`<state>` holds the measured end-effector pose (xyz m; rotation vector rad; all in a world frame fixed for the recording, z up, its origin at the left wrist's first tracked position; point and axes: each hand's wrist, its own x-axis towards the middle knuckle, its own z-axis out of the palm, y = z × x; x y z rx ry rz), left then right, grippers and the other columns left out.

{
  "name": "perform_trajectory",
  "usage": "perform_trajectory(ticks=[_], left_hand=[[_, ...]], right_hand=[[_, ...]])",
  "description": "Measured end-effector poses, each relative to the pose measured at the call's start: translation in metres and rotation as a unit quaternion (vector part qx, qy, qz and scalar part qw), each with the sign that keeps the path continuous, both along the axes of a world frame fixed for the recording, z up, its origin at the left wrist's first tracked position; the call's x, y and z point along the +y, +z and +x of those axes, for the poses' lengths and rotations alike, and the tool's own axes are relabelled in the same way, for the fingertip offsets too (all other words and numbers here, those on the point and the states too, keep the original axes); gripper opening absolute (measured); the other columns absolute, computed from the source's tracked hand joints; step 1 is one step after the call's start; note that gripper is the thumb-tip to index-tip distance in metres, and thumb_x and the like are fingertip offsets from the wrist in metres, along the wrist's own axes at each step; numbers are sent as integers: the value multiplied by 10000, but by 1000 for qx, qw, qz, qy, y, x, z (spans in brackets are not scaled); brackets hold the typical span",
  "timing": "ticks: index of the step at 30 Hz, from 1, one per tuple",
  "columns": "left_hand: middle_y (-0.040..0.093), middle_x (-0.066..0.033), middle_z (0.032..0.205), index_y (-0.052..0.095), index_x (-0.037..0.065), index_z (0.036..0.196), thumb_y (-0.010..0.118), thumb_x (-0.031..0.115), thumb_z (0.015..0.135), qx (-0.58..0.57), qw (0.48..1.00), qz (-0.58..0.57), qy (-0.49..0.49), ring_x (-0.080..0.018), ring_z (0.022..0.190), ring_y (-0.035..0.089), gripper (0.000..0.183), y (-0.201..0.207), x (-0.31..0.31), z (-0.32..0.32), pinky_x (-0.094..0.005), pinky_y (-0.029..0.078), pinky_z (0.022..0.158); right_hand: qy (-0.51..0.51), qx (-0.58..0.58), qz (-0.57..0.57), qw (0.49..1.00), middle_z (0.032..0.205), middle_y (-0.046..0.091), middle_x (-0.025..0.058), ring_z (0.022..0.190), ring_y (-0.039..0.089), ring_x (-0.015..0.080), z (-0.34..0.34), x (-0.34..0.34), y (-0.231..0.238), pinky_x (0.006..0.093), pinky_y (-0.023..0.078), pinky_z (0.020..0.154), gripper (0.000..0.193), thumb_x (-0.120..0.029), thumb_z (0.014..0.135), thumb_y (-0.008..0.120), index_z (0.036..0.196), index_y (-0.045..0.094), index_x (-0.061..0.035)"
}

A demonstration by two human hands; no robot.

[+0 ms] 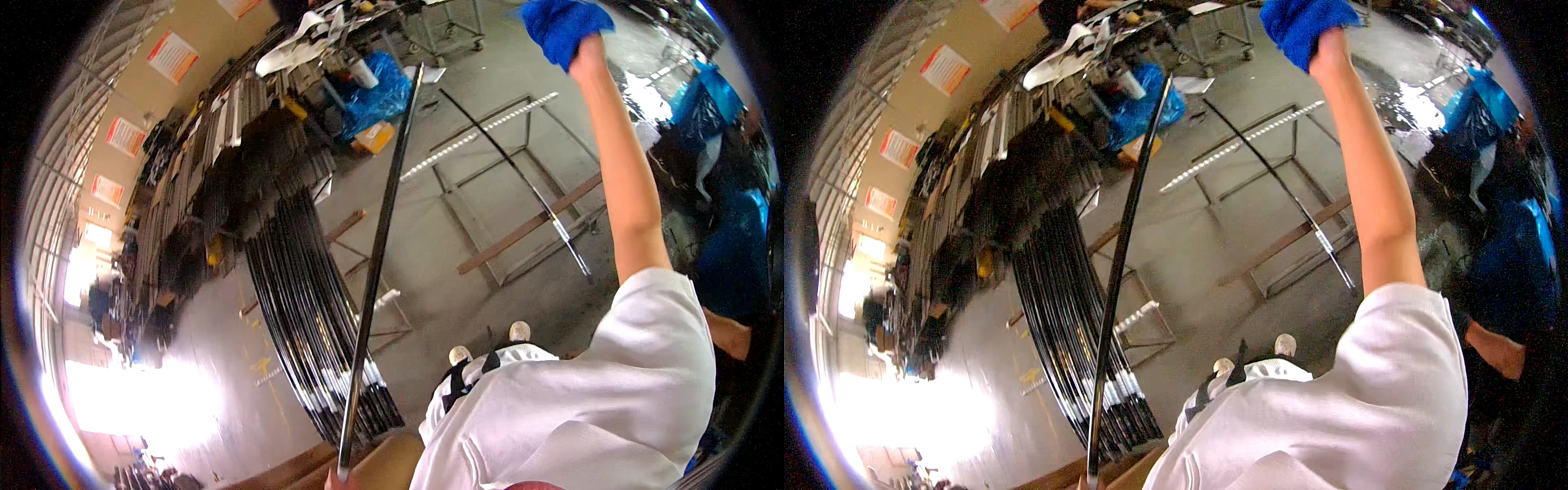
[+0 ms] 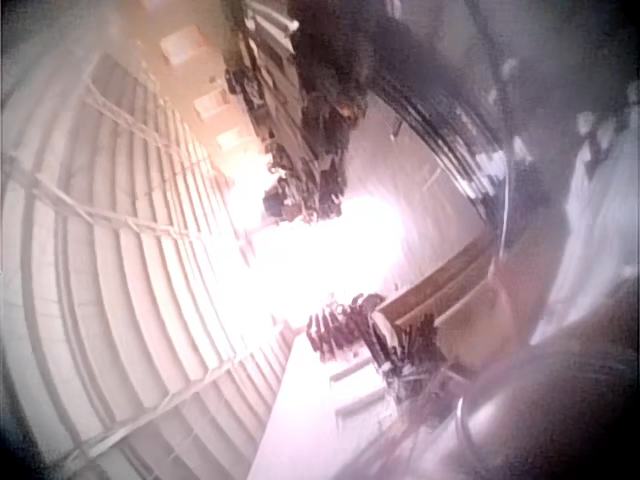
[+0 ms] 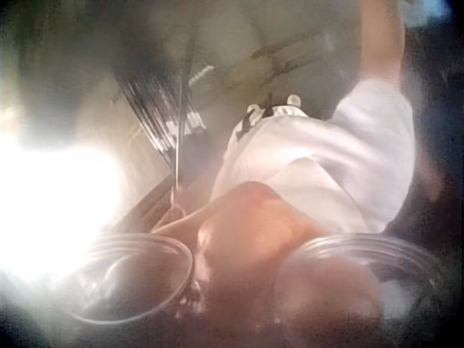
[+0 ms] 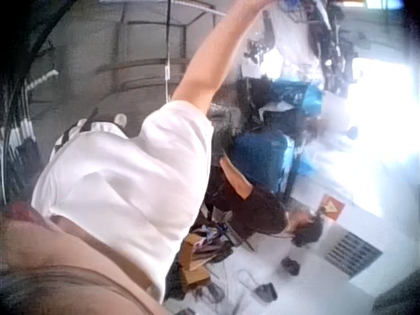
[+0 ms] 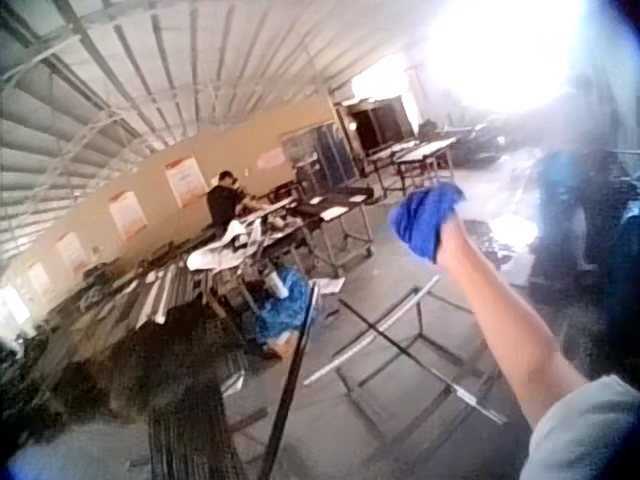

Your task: The person wipes long black poles one by one using a blue cloth and sets them on a rack, then peels plastic film off one of the poles.

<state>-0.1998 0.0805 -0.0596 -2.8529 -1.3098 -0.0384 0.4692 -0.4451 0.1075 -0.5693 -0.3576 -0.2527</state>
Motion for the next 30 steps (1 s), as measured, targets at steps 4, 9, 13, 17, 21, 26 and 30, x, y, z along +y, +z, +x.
perform_trajectory(ticks=[4,9,13,17,21,26,30], left_hand=[[618,-163,697,613,18,801,665,310,747,-52,991,-121,4,-328,649,605,302,-10,-56,112,-407,457,570],[637,-188,735,628,5,868,659,358,778,-129,943,-280,-129,-338,705,633,365,0,-103,249,-388,477,616],[613,-132,657,599,-10,870,665,328,779,-177,900,-380,-117,-266,624,610,356,16,-122,297,-363,460,589],[595,-121,653,582,-22,889,653,307,789,-149,856,-484,-102,-260,602,588,351,58,-141,320,-356,457,606],[599,-184,718,551,-9,891,633,273,800,-211,883,-396,-138,-332,650,601,307,40,-149,320,-410,460,589],[618,-224,895,493,22,1052,588,174,810,-100,961,-171,-192,-393,785,605,301,37,-195,326,-447,483,663],[550,-188,1132,450,60,1240,593,171,774,-161,895,-176,-377,-348,1003,539,500,27,-175,319,-395,453,832]], right_hand=[[161,-2,-38,986,1057,599,87,949,559,215,-48,64,-100,344,450,850,403,-376,903,474,1155,527,-66],[215,52,-42,974,1155,558,111,1035,522,254,-147,142,-162,395,417,919,532,-478,892,424,1204,500,-55],[327,72,64,940,1264,491,142,1120,475,298,-190,176,-132,440,372,977,605,-534,878,399,1263,467,-73],[356,38,74,931,1335,426,153,1195,422,320,-208,162,-156,458,324,1017,624,-553,873,396,1305,432,-103],[381,209,128,891,1361,402,140,1239,396,294,-232,196,-169,449,312,1029,595,-520,918,324,1344,370,-107],[131,73,-143,978,869,606,28,757,560,114,-272,273,-146,263,469,647,141,-65,817,573,942,610,-14],[270,371,62,886,684,596,59,569,571,186,-265,288,-130,309,474,515,125,-155,850,570,770,579,-58]])
